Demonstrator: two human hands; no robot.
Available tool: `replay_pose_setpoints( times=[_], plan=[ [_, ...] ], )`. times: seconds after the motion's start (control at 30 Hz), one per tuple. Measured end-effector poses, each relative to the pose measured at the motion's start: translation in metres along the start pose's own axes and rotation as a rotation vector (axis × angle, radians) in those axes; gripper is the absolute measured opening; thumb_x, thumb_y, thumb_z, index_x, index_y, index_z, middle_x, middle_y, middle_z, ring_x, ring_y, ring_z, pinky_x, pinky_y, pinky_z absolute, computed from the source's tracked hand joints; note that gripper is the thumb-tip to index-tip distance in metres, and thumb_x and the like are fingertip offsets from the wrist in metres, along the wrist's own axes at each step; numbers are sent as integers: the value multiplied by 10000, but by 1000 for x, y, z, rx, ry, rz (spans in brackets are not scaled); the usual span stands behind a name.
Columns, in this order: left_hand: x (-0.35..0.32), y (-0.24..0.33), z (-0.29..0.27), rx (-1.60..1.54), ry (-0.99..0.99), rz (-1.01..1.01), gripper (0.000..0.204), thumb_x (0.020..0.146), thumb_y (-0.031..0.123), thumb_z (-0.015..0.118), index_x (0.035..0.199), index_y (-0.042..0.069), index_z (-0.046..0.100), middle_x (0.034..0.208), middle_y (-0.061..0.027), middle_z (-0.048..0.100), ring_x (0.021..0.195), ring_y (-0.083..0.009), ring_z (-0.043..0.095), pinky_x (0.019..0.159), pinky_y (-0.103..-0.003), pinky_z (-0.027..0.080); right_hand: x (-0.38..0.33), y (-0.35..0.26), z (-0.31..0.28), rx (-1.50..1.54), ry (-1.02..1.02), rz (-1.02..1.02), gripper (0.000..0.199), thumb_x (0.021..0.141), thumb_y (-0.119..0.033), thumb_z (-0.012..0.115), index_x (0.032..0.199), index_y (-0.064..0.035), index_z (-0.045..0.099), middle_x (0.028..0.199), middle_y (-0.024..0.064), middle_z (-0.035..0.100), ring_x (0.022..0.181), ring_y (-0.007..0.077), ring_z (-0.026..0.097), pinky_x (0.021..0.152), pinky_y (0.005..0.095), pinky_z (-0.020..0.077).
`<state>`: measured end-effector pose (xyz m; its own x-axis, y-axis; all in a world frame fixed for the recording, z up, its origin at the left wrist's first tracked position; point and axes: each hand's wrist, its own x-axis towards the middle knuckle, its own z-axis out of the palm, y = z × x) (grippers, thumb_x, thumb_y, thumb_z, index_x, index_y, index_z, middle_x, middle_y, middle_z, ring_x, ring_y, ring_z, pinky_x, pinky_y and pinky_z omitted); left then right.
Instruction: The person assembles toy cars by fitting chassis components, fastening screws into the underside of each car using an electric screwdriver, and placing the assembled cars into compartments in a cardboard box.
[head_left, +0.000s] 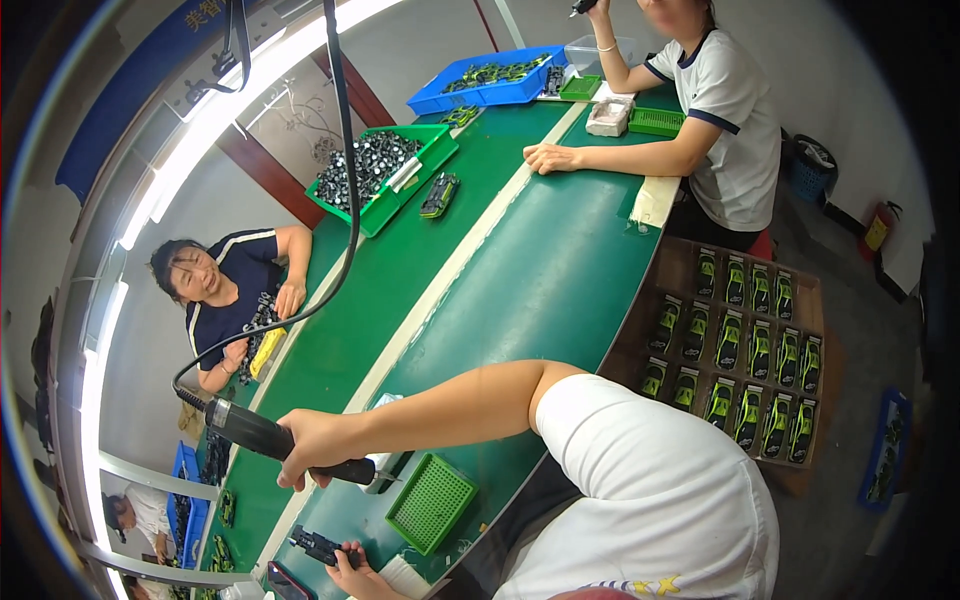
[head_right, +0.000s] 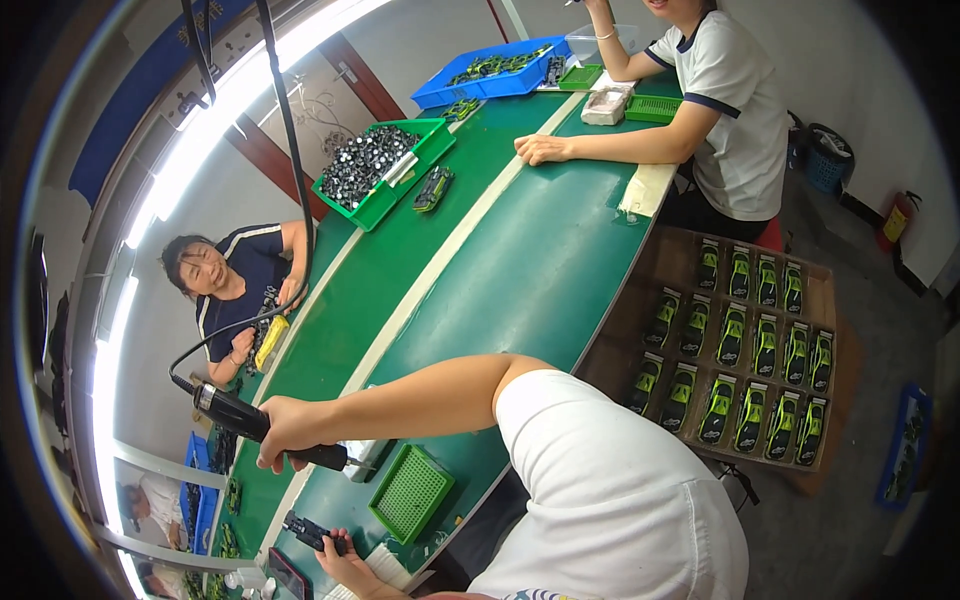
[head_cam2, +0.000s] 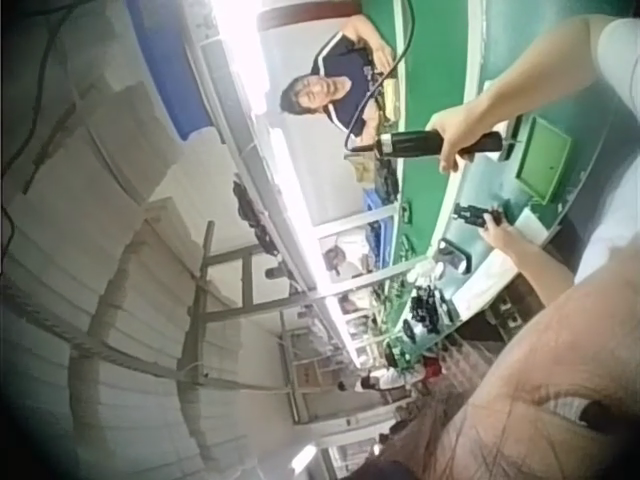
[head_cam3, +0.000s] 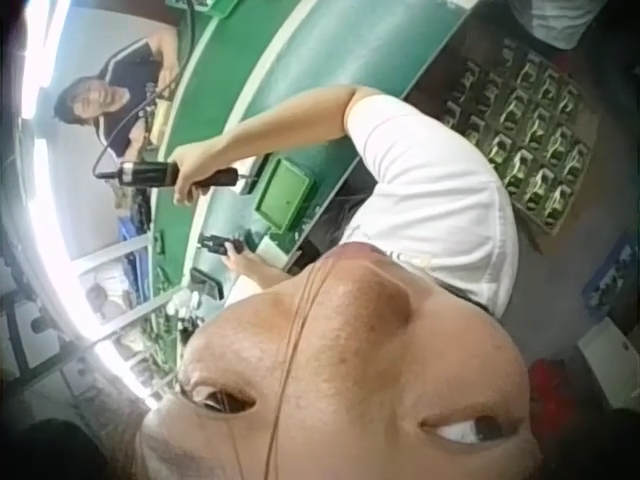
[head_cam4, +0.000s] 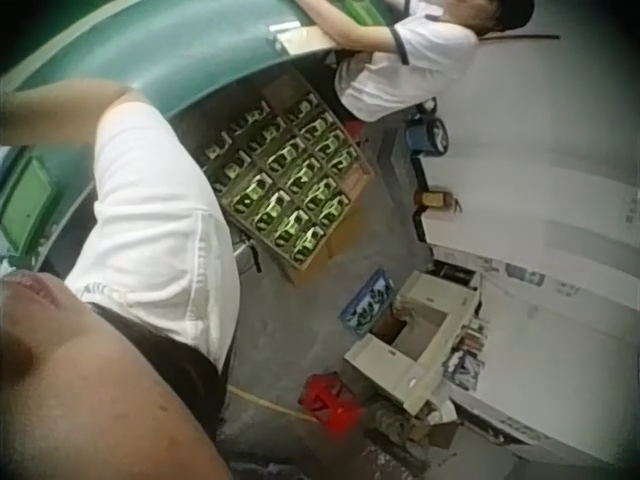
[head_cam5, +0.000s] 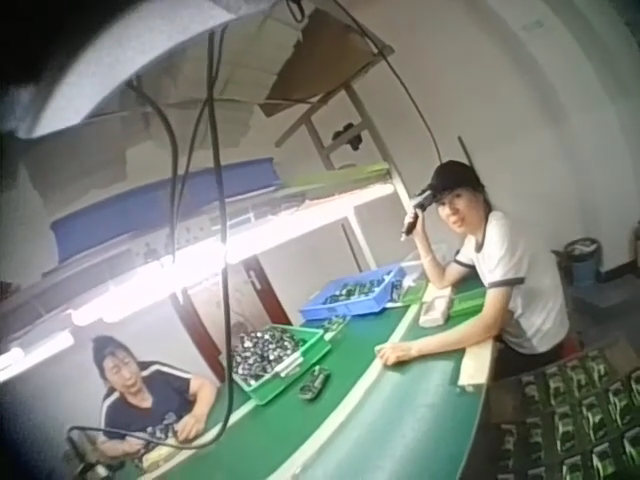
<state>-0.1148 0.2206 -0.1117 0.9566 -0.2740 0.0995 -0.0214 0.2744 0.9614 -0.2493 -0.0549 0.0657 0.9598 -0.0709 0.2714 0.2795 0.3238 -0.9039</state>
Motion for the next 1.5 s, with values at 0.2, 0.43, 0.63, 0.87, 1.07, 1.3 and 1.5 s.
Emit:
replay_pose_setpoints(
  times=[0.2,0.43,0.63,0.87,1.07,1.3,1.5],
  plan=[
    [-8,4,14,34,-35,-7,134,942,122,532,1008,15,485,870,-88,609,752,-189,618,646,-257,511,-5,1,-4,-5,28,25,300,714,-66,736,890,6,504,696,128,641,438,146,572,405,277,476],
    [-29,21,17,35,91,24,187,921,148,575,1032,24,489,840,-98,597,700,-185,590,647,-290,514,11,18,7,-2,-5,13,415,676,-77,776,979,56,526,708,143,660,482,157,596,396,281,477],
    [-19,6,42,45,38,-37,169,921,113,571,1040,20,495,871,-117,612,741,-222,630,669,-315,537,-3,4,-9,-124,54,132,325,708,-116,770,905,23,552,735,104,648,497,115,577,435,245,467],
    [-33,19,28,98,33,-5,131,940,102,542,1032,16,505,880,-111,619,737,-195,635,657,-282,531,1,10,6,-92,-4,167,349,711,-122,787,920,-17,528,744,112,643,483,119,568,446,245,468],
    [-31,21,27,-57,17,-33,231,980,195,424,1078,-4,486,886,-153,622,729,-257,637,659,-333,537,4,5,1,-93,19,171,347,718,-127,781,922,-11,524,754,122,646,470,120,565,437,242,468],
    [-31,11,39,1,-4,2,273,1006,240,395,1077,-5,494,883,-151,632,711,-239,649,629,-321,538,-2,2,-7,-53,45,160,330,718,-123,775,909,6,539,725,120,645,463,115,561,427,238,462],
    [-31,6,33,75,29,-20,218,993,215,449,1030,8,505,854,-114,627,693,-198,642,606,-282,530,0,8,-2,-45,41,182,343,713,-111,780,920,13,536,728,127,643,471,122,564,435,243,454]
  ],
)
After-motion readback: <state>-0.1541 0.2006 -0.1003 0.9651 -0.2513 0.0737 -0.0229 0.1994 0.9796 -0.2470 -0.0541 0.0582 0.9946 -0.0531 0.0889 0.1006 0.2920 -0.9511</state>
